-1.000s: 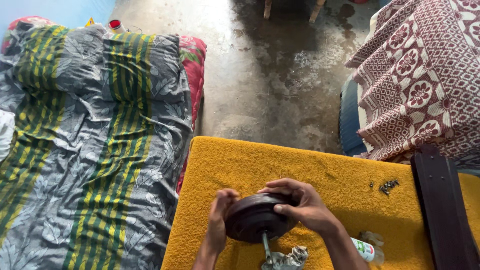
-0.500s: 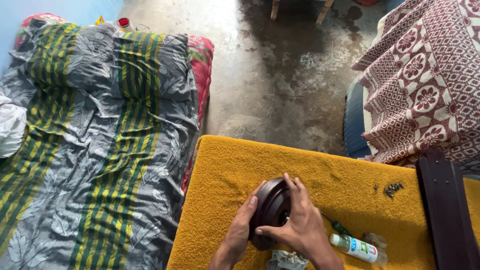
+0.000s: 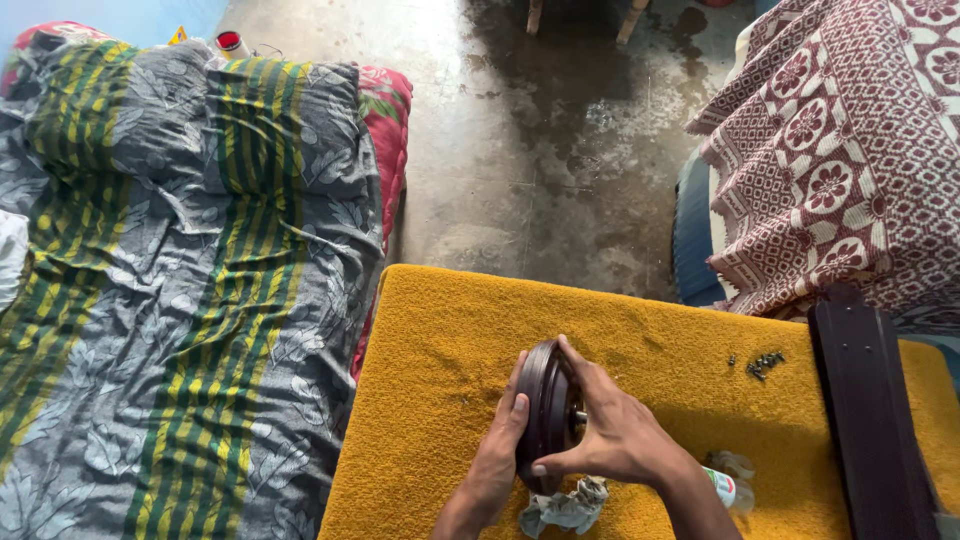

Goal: The person cleans the interior of a fan motor housing with a cloth, then places the stator assembly inside and secures it by tightening screws with a screwdriver. The person works on a yellow cloth-covered surface in a room with beds visible in the background.

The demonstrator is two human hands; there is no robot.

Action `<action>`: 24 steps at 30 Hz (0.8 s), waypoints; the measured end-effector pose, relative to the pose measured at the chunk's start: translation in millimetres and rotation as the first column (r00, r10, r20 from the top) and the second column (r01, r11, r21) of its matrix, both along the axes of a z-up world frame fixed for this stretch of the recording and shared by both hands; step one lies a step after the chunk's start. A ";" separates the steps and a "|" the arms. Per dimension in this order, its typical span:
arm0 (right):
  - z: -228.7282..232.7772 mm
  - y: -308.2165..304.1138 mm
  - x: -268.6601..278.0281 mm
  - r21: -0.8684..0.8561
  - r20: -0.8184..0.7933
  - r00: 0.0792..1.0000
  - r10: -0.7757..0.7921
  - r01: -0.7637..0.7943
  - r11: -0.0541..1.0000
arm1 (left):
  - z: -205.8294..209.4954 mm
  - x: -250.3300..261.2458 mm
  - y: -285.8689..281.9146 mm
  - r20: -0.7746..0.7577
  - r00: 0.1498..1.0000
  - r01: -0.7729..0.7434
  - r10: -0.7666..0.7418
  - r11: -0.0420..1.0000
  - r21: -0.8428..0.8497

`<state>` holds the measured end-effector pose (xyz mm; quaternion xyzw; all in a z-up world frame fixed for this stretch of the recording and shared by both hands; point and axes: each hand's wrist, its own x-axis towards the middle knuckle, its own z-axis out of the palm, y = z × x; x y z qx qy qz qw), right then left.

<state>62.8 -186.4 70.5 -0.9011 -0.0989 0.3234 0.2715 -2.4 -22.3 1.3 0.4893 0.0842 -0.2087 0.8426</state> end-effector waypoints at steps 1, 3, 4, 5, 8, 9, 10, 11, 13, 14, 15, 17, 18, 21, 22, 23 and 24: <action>-1.4 -1.9 0.5 0.028 -0.002 1.000 -0.001 0.001 1.000 | 0.6 -0.7 -1.7 -0.002 1.000 0.001 -0.001 1.000 0.029; -5.9 -6.9 2.2 0.086 -0.007 1.000 -0.002 0.003 0.996 | 0.9 -1.4 -7.2 0.022 0.998 -0.053 0.054 0.996 -0.070; -9.0 -10.7 2.3 0.091 0.007 1.000 0.014 -0.015 0.996 | 0.4 -2.3 -11.9 0.030 0.996 -0.077 0.081 0.989 -0.123; -12.6 -14.6 3.0 0.096 0.021 0.999 0.031 -0.032 0.995 | -0.5 -2.5 -16.2 0.045 0.995 -0.086 0.092 0.989 -0.118; -24.1 -26.4 7.8 0.160 -0.069 0.997 -0.017 0.028 0.987 | -3.3 2.3 -26.1 0.097 0.989 -0.112 0.113 0.994 -0.017; -27.3 -31.6 8.6 0.183 -0.125 0.991 -0.048 0.070 0.981 | -4.1 5.0 -30.5 0.114 0.987 -0.117 0.109 0.991 0.068; -30.6 -34.6 12.7 0.253 -0.137 0.989 -0.055 0.089 0.963 | -4.5 9.8 -31.5 0.137 0.985 -0.124 0.103 0.980 0.157; -33.8 -37.2 17.6 0.322 -0.149 0.987 -0.061 0.107 0.941 | -4.6 14.3 -32.3 0.175 0.978 -0.148 0.117 0.974 0.173; -37.6 -47.5 19.9 0.373 -0.149 0.986 -0.078 0.129 0.919 | -4.8 19.4 -41.6 0.243 0.960 -0.189 0.142 0.964 0.186; -39.6 -48.6 20.1 0.371 -0.134 0.987 -0.086 0.130 0.919 | -4.5 20.5 -42.2 0.237 0.961 -0.189 0.142 0.964 0.189; -40.5 -49.2 19.6 0.369 -0.119 0.989 -0.093 0.131 0.920 | -4.0 21.0 -42.7 0.230 0.963 -0.188 0.142 0.963 0.193; -39.4 -50.3 17.3 0.365 -0.073 0.993 -0.093 0.113 0.924 | -2.7 20.9 -45.1 0.224 0.961 -0.200 0.163 0.967 0.156; -38.4 -47.8 16.9 0.367 -0.048 0.995 -0.091 0.103 0.925 | -2.1 21.8 -43.3 0.228 0.957 -0.213 0.182 0.970 0.120; -34.5 -42.1 12.6 0.389 0.121 0.991 -0.061 0.009 0.921 | -2.5 21.6 -35.8 0.205 0.957 -0.222 0.205 0.973 0.062; -34.1 -40.3 12.2 0.417 0.081 0.993 -0.084 0.042 0.908 | -3.3 21.4 -33.5 0.193 0.959 -0.220 0.207 0.974 0.049; -34.4 -38.5 12.2 0.442 0.040 0.994 -0.105 0.077 0.894 | -4.1 21.8 -32.2 0.190 0.958 -0.222 0.213 0.975 0.025; -35.4 -36.6 12.8 0.467 -0.001 0.992 -0.124 0.110 0.877 | -5.2 22.5 -30.3 0.188 0.957 -0.225 0.221 0.974 0.001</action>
